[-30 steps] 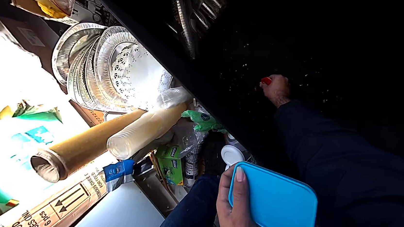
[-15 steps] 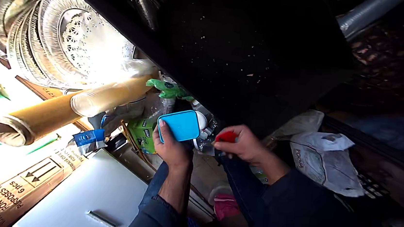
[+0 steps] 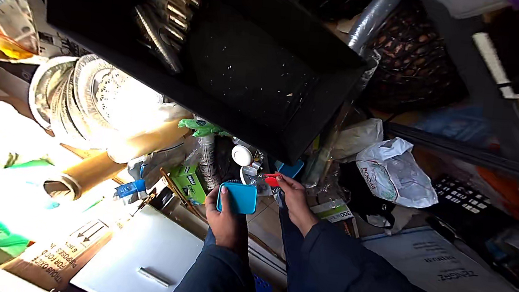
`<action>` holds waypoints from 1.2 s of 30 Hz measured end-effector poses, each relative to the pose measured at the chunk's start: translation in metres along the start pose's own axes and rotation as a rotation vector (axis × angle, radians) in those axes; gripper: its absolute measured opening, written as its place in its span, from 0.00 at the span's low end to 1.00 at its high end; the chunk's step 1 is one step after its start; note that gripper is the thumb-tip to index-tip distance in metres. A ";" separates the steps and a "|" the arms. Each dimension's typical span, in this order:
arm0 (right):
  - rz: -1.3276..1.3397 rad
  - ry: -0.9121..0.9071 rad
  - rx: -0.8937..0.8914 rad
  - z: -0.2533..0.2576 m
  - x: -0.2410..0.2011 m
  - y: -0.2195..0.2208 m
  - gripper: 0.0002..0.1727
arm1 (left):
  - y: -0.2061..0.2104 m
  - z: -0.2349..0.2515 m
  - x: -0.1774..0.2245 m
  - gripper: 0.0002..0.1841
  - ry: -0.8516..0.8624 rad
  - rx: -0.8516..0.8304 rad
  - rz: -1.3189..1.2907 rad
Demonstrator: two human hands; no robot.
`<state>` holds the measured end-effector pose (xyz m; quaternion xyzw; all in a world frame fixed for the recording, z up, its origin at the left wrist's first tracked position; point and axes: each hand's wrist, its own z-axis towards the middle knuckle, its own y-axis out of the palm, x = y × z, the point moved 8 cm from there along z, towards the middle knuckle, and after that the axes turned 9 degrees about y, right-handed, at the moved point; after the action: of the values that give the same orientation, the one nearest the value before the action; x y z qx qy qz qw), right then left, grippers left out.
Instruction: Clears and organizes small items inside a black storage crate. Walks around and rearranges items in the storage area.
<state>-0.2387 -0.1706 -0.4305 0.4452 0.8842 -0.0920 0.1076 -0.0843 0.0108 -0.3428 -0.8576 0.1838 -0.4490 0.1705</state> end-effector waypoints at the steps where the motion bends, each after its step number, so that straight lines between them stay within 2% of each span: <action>1: 0.029 -0.006 0.000 -0.009 -0.004 -0.007 0.15 | 0.000 -0.003 0.005 0.20 0.034 -0.032 0.039; 6: 0.245 0.080 0.008 -0.033 0.004 -0.026 0.16 | 0.004 -0.014 0.028 0.24 0.172 -0.149 0.213; 8: 0.311 0.048 -0.063 -0.049 -0.006 -0.028 0.14 | 0.007 -0.017 0.032 0.25 0.182 -0.191 0.245; 10: 0.266 -0.053 -0.169 -0.068 -0.022 -0.032 0.13 | 0.014 -0.021 0.035 0.26 0.183 -0.261 0.246; 12: 0.226 -0.115 -0.214 -0.083 -0.033 -0.043 0.12 | 0.029 -0.029 0.037 0.24 0.151 -0.360 0.170; 14: 0.322 -0.100 -0.203 -0.096 -0.038 -0.065 0.11 | 0.047 -0.043 0.040 0.21 0.073 -0.432 0.035; 17: 0.532 -0.082 -0.206 -0.120 -0.055 -0.106 0.12 | 0.072 -0.073 0.047 0.24 -0.206 -0.475 -0.198; 19: 0.589 -0.120 -0.276 -0.144 -0.072 -0.126 0.12 | 0.088 -0.096 0.068 0.26 -0.334 -0.550 -0.329; 22: 0.577 -0.244 -0.447 -0.178 -0.099 -0.143 0.12 | 0.113 -0.120 0.109 0.26 -0.305 -0.789 -0.453; 26: 0.518 -0.316 -0.550 -0.208 -0.130 -0.147 0.14 | 0.139 -0.127 0.140 0.28 -0.184 -0.849 -0.315; 28: 0.380 -0.447 -0.474 -0.218 -0.146 -0.145 0.14 | 0.146 -0.130 0.151 0.26 -0.082 -0.834 -0.208; 29: 0.190 -0.565 -0.390 -0.223 -0.153 -0.145 0.23 | 0.148 -0.133 0.153 0.26 -0.044 -0.839 -0.161; 31: -0.316 -0.753 -0.133 -0.234 -0.161 -0.144 0.53 | 0.148 -0.141 0.153 0.24 -0.016 -0.855 -0.097; 32: -0.512 -0.778 -0.017 -0.236 -0.161 -0.142 0.59 | 0.149 -0.145 0.152 0.23 -0.018 -0.865 -0.071; 34: -0.636 -0.824 0.119 -0.234 -0.155 -0.142 0.52 | 0.150 -0.153 0.150 0.23 -0.015 -0.902 -0.014; 36: -0.645 -0.854 0.196 -0.227 -0.151 -0.148 0.49 | 0.152 -0.155 0.150 0.25 0.060 -0.957 0.057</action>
<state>-0.2953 -0.3150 -0.1612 0.0822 0.8409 -0.3749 0.3815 -0.1586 -0.2121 -0.2226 -0.8211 0.3981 -0.3336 -0.2365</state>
